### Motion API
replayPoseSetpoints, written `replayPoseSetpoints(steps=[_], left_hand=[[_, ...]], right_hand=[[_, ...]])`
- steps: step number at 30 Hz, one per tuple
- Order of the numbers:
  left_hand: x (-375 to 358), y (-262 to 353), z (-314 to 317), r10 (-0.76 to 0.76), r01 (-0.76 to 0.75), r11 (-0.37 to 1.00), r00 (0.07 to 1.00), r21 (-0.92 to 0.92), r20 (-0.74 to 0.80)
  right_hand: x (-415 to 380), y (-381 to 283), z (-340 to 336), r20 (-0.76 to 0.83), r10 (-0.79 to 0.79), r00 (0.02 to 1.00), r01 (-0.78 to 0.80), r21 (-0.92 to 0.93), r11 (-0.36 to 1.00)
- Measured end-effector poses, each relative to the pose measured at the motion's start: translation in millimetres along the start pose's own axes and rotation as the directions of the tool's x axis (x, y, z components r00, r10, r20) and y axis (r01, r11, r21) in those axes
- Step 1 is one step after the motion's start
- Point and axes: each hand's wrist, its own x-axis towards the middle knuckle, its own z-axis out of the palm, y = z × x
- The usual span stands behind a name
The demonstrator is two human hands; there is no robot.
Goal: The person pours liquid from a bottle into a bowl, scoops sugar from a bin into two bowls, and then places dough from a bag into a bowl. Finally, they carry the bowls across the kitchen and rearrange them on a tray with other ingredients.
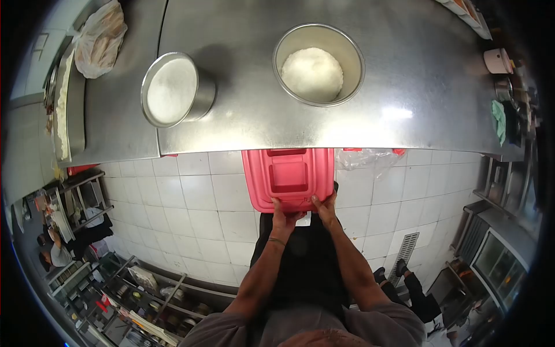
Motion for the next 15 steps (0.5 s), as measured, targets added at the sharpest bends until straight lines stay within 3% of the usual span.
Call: replayPoseSetpoints(steps=[3, 7, 11, 12, 13, 14, 15], left_hand=[[7, 24, 25, 0.084, -0.091, 0.995, 0.984, 0.036, 0.155], [42, 56, 43, 0.042, -0.057, 0.997, 0.969, 0.056, 0.244], [70, 98, 80, 0.043, -0.053, 0.997, 0.986, 0.058, 0.159], [79, 110, 88, 0.042, -0.052, 0.997, 0.985, 0.057, 0.167], [94, 126, 88, -0.047, 0.047, 0.999, 0.976, 0.005, 0.213], [109, 143, 89, -0.136, 0.129, 0.991, 0.937, 0.044, 0.323], [109, 153, 107, -0.16, 0.149, 0.987, 0.954, 0.06, 0.253]], right_hand=[[13, -45, 20, 0.008, -0.014, 1.0, 0.013, 0.078, 0.997], [51, -93, 43, 0.014, -0.026, 1.0, 0.024, 0.154, 0.988], [94, -150, 71, 0.009, 0.014, 1.0, -0.016, 0.182, 0.983], [112, -142, 76, 0.019, -0.129, 0.991, 0.124, 0.19, 0.974], [136, -125, 79, 0.021, -0.271, 0.962, 0.262, 0.194, 0.945], [165, -106, 78, 0.069, -0.259, 0.963, 0.256, 0.056, 0.965], [169, -105, 77, 0.096, -0.25, 0.963, 0.248, 0.029, 0.968]])
